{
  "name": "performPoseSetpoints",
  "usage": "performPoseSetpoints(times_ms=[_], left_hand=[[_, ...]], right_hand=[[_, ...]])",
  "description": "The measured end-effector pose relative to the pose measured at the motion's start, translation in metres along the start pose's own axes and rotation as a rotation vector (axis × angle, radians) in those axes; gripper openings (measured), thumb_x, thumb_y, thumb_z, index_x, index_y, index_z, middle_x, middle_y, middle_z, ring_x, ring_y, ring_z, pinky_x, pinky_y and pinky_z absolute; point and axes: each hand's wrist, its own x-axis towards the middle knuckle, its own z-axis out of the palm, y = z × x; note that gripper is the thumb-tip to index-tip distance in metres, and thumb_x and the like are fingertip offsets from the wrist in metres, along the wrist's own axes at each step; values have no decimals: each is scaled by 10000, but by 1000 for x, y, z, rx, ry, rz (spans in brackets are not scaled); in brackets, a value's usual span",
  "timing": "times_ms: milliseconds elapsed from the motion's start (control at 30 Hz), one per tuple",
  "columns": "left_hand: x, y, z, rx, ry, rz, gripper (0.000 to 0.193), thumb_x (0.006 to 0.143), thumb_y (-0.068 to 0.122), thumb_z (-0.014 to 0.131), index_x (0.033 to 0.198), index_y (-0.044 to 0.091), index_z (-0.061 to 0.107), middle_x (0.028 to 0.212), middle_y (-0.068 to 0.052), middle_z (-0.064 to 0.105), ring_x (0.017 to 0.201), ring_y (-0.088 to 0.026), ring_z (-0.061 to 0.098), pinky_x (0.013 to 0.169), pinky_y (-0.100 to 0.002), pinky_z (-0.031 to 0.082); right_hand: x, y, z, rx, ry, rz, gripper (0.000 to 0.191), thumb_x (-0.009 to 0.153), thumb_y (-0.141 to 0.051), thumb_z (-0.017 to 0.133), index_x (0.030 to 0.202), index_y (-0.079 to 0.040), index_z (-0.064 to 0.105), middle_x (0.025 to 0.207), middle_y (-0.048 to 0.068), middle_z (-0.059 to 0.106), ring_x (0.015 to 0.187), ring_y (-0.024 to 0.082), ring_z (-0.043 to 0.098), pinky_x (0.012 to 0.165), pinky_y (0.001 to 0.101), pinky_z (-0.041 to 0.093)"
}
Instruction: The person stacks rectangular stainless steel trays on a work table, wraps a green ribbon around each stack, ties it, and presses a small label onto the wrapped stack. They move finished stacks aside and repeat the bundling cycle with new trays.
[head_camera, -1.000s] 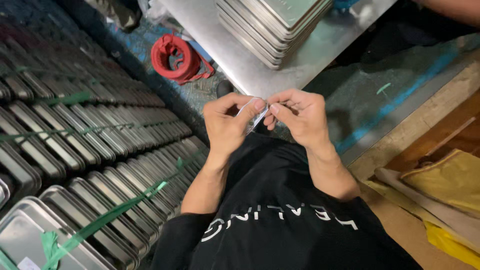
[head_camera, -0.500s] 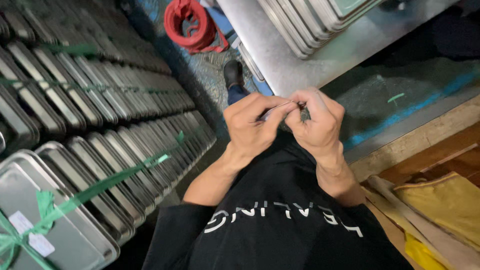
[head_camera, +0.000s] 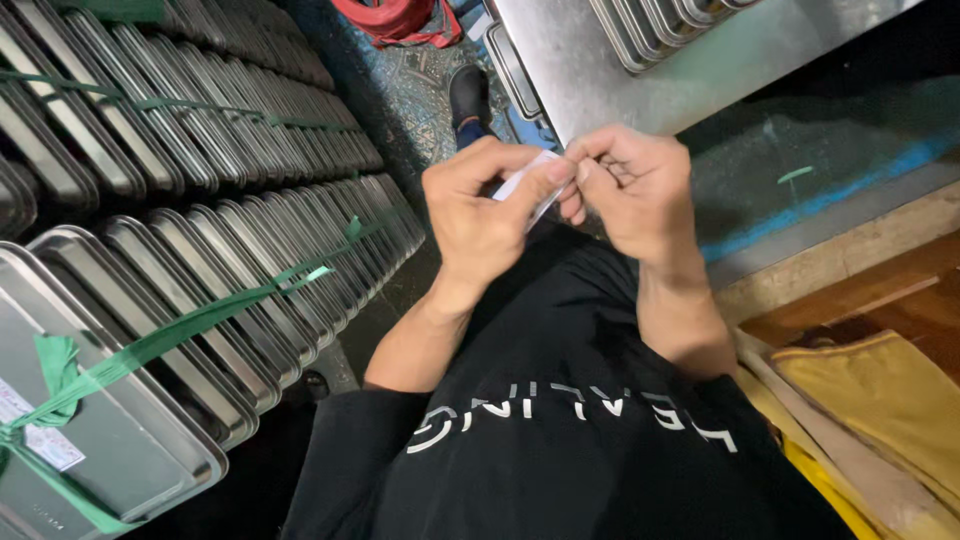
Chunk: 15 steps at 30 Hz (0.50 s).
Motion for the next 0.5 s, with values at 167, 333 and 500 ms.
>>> performPoseSetpoints(times_ms=[167,333,500], left_hand=[[1,-6,-14,-191,39,-177,109,917,87,826,951,0,770,814,-21,682,709,-40,566,628,-213,426],[6,-10,-18,-223,17,-213,108,914,81,825,953,-1,767,818,-26,704,715,-47,592,640,-215,448],[29,9,-7,-7,38,-82,133,913,113,842,971,19,767,882,-52,736,775,-98,661,712,-242,519]], right_hand=[[6,-18,1,322,-182,70,178,1032,8,576,1177,90,639,966,141,732,825,164,723,737,289,615],[13,-10,7,226,-175,2,96,1077,29,590,1139,94,622,941,140,709,805,158,702,733,280,592],[25,-3,16,210,-87,-33,113,1101,5,574,1160,89,620,942,134,707,810,151,695,744,276,591]])
